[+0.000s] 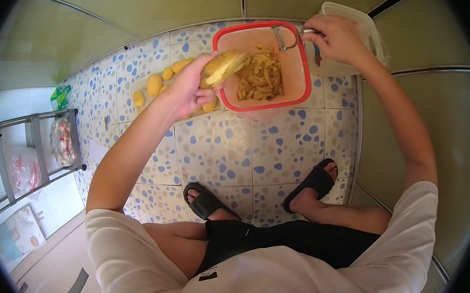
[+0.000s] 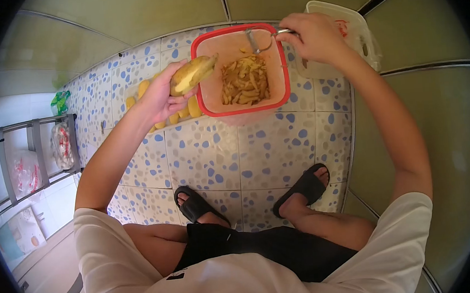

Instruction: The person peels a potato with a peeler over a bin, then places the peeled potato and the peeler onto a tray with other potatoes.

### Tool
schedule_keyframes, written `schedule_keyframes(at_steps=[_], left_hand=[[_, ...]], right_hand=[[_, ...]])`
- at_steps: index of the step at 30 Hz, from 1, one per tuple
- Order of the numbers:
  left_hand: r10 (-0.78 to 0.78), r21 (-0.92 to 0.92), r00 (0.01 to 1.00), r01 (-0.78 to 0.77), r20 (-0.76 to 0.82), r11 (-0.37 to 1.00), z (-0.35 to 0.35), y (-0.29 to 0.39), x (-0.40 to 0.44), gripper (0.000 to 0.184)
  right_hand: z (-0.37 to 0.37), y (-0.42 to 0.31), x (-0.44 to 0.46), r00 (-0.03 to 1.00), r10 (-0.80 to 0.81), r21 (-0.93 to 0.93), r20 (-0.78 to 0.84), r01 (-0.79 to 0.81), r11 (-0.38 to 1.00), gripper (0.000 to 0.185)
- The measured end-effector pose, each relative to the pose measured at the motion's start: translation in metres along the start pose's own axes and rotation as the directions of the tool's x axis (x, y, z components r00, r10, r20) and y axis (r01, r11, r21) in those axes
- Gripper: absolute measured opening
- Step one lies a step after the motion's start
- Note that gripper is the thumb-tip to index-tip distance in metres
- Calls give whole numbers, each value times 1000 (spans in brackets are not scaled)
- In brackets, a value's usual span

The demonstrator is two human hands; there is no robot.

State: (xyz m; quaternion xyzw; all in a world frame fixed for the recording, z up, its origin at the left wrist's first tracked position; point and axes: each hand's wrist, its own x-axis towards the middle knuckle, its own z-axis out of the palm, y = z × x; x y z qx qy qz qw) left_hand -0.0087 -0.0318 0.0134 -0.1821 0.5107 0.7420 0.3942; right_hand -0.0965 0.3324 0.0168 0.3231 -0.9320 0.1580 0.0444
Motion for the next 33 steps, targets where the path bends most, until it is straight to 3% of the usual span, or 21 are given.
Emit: schedule_keyframes(at_steps=[2,5,8,11,14,17,20,23,26,33], left_hand=[[16,-6,1000,-16,-18,1000,0,2,8,39],[22,-11,999,-21,29,1000,6,3,14,38],[-30,1,999,30,37,1000,6,2,17,39],[-51,-14,996,52,70,999,6,0,16,39],[-69,-2,995,69,72,998,1,2,13,39],[-51,-23,995,53,89,998,-1,1,13,39],[-20,-36,990,25,136,999,-1,-1,18,41],[53,-77,998,-51,28,996,18,-8,21,44],[27,-57,990,-20,137,998,18,-6,21,45],[57,-29,996,-55,65,998,18,-12,25,41]], right_hand=[[-8,-25,5,998,-65,-2,-11,65,998,24],[-10,-46,14,985,-165,144,-50,171,975,24],[-3,-61,14,957,-277,107,-87,285,953,23],[0,-56,12,964,-258,145,-65,265,953,24],[-1,-28,9,978,-210,-13,4,210,978,25],[6,-13,2,996,-88,64,-7,89,994,25],[-7,-43,4,990,-137,107,-9,137,985,25],[-6,-75,8,962,-258,89,-84,265,960,25],[0,-94,9,940,-325,77,-102,333,940,24],[5,-106,12,924,-361,18,-125,366,931,22]])
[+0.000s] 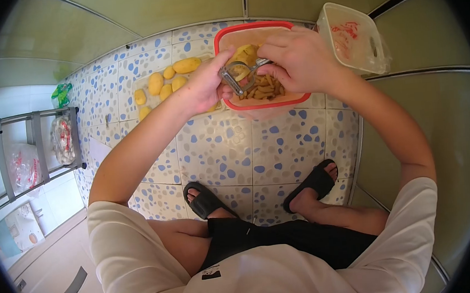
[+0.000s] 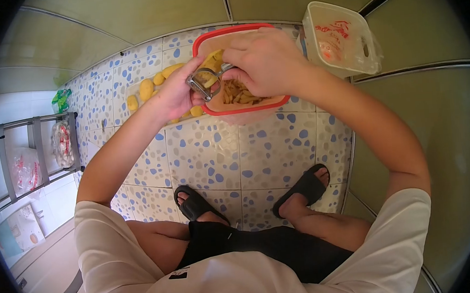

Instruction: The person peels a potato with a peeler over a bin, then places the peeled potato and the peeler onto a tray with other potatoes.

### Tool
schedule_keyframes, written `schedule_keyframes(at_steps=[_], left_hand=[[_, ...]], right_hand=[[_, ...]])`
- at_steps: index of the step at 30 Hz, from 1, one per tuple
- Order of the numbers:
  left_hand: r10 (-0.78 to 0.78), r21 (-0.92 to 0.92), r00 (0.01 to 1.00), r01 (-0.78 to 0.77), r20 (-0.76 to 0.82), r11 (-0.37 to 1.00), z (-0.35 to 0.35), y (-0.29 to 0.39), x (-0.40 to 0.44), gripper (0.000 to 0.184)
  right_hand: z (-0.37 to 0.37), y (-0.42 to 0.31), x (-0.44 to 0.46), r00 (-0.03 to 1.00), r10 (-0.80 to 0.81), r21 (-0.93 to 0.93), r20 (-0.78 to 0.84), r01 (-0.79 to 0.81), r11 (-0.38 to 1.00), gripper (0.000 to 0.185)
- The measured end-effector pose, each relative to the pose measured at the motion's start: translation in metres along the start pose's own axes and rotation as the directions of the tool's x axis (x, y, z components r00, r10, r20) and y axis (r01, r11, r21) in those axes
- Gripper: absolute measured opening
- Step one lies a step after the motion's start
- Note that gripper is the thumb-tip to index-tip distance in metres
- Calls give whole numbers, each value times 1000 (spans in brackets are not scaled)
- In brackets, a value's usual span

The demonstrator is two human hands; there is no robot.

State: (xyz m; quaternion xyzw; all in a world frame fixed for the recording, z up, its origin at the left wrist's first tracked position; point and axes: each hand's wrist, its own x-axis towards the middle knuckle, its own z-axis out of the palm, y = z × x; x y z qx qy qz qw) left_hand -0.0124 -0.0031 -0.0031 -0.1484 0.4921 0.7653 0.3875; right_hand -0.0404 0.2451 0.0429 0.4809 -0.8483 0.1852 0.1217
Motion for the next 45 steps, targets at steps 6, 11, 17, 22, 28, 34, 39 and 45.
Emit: schedule_keyframes(at_steps=[6,11,17,22,28,34,39,45], left_hand=[[14,56,998,-10,-65,998,10,3,-5,42],[35,107,999,-30,-36,994,5,8,-3,43],[16,150,997,-4,-77,989,12,13,-7,48],[14,170,992,8,-129,985,4,13,-11,44],[12,142,999,-5,-52,990,-24,8,-22,46],[48,-19,996,-47,79,999,-7,9,-13,46],[-18,-29,990,22,138,999,-5,6,-5,48],[-45,105,998,41,43,994,4,3,-4,50]], right_hand=[[0,2,-4,999,41,-6,5,-41,999,23],[-6,16,-4,996,67,21,64,-68,997,23],[-10,21,-4,994,71,35,88,-74,997,23],[-11,59,-15,996,78,-62,39,-76,995,22],[-26,77,-43,934,334,-125,125,-320,939,23],[-22,39,-15,979,183,38,95,-187,982,24],[-12,21,-9,998,49,50,27,-50,998,23],[-4,8,-4,999,-13,13,29,12,1000,24]])
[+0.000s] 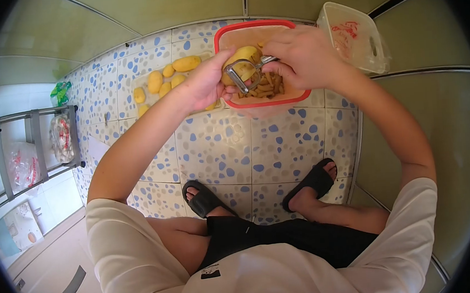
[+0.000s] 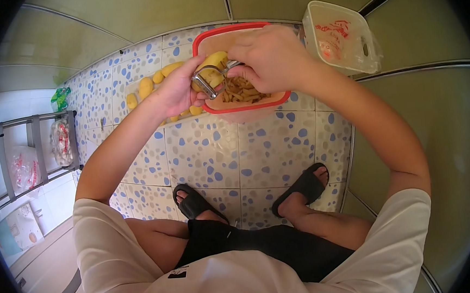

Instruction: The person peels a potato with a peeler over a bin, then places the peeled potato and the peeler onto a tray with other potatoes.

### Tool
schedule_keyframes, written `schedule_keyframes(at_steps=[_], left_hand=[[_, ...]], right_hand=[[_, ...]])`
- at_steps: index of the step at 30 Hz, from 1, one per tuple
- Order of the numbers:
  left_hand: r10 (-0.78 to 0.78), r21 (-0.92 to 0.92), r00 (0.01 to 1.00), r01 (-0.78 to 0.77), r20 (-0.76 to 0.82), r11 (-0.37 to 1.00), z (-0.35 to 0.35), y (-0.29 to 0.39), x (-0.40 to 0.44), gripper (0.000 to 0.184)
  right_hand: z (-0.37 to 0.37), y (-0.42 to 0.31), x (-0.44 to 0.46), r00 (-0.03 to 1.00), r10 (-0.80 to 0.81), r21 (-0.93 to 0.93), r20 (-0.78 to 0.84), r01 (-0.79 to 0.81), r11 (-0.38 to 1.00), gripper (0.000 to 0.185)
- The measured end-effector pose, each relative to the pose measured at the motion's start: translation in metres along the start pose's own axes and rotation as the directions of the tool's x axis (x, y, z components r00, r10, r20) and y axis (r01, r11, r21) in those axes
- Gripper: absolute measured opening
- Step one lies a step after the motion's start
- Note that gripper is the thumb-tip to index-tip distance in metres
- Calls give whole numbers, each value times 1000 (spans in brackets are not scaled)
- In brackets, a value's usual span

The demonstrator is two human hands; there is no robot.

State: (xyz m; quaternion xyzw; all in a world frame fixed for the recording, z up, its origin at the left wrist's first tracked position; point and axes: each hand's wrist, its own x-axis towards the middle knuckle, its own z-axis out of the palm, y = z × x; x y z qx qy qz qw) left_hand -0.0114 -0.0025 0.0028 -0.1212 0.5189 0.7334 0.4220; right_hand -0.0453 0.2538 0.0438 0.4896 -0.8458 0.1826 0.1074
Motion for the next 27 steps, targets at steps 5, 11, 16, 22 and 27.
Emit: schedule_keyframes(at_steps=[5,11,16,22,27], left_hand=[[7,93,988,7,-151,996,6,0,2,51],[65,152,987,-42,-147,987,0,3,-7,49],[101,189,986,-75,-130,979,-7,10,-22,48],[85,126,993,-74,-83,989,-9,8,-8,47],[27,119,992,-13,-121,993,4,9,-4,46]], right_hand=[[2,0,-1,998,50,-6,33,-50,999,22],[-15,18,-9,976,192,-2,101,-193,981,27],[-14,68,-44,922,376,-87,88,-369,925,23],[-12,29,-16,983,175,47,53,-177,983,26],[-1,-3,-2,999,25,39,-22,-25,999,23]])
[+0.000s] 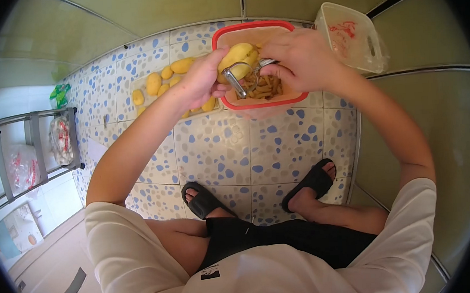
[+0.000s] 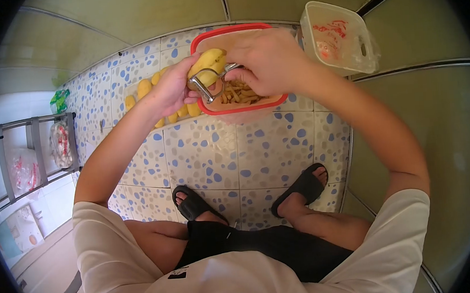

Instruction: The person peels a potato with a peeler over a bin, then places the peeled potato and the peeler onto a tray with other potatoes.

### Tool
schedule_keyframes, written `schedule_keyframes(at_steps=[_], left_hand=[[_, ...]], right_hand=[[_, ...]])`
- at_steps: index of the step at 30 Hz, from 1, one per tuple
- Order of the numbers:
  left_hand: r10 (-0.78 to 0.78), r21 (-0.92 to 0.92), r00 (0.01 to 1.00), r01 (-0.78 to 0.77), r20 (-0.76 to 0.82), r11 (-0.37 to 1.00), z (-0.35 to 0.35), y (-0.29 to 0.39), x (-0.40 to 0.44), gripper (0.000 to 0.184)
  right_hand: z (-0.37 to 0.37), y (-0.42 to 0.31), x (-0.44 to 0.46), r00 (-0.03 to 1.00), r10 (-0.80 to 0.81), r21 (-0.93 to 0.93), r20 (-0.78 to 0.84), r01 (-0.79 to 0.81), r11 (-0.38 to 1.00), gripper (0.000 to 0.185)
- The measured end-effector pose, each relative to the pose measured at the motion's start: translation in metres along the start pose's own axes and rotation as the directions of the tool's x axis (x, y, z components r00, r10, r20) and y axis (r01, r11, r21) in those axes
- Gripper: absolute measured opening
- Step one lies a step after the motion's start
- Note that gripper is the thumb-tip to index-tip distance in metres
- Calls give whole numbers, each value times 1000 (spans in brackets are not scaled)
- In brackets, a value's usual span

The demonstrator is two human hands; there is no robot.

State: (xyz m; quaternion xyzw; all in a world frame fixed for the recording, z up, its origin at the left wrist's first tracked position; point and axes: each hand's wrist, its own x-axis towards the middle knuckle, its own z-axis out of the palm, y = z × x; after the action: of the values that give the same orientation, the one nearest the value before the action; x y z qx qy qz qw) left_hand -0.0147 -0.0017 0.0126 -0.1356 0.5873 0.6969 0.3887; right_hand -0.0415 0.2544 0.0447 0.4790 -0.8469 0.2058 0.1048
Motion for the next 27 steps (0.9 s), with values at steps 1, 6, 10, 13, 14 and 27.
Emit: schedule_keyframes(at_steps=[1,6,10,13,14,27], left_hand=[[-3,-1,1000,3,-16,1000,4,0,0,46],[0,25,999,-1,33,1000,-4,-5,3,48],[62,69,998,-59,-31,996,6,-1,-1,48],[75,92,993,-67,-93,994,9,2,-6,48],[71,96,991,-60,-117,994,9,3,-7,47],[84,166,991,-67,-102,984,-9,-8,-1,48]], right_hand=[[1,-3,2,1000,-13,-8,-8,13,1000,23],[5,-4,3,999,11,-44,35,-9,999,23],[2,3,0,995,68,-35,79,-65,997,24],[-8,11,-2,981,142,-68,133,-134,989,26],[-12,15,-4,971,179,-96,161,-166,982,26],[-18,29,-10,990,127,18,67,-128,992,27]])
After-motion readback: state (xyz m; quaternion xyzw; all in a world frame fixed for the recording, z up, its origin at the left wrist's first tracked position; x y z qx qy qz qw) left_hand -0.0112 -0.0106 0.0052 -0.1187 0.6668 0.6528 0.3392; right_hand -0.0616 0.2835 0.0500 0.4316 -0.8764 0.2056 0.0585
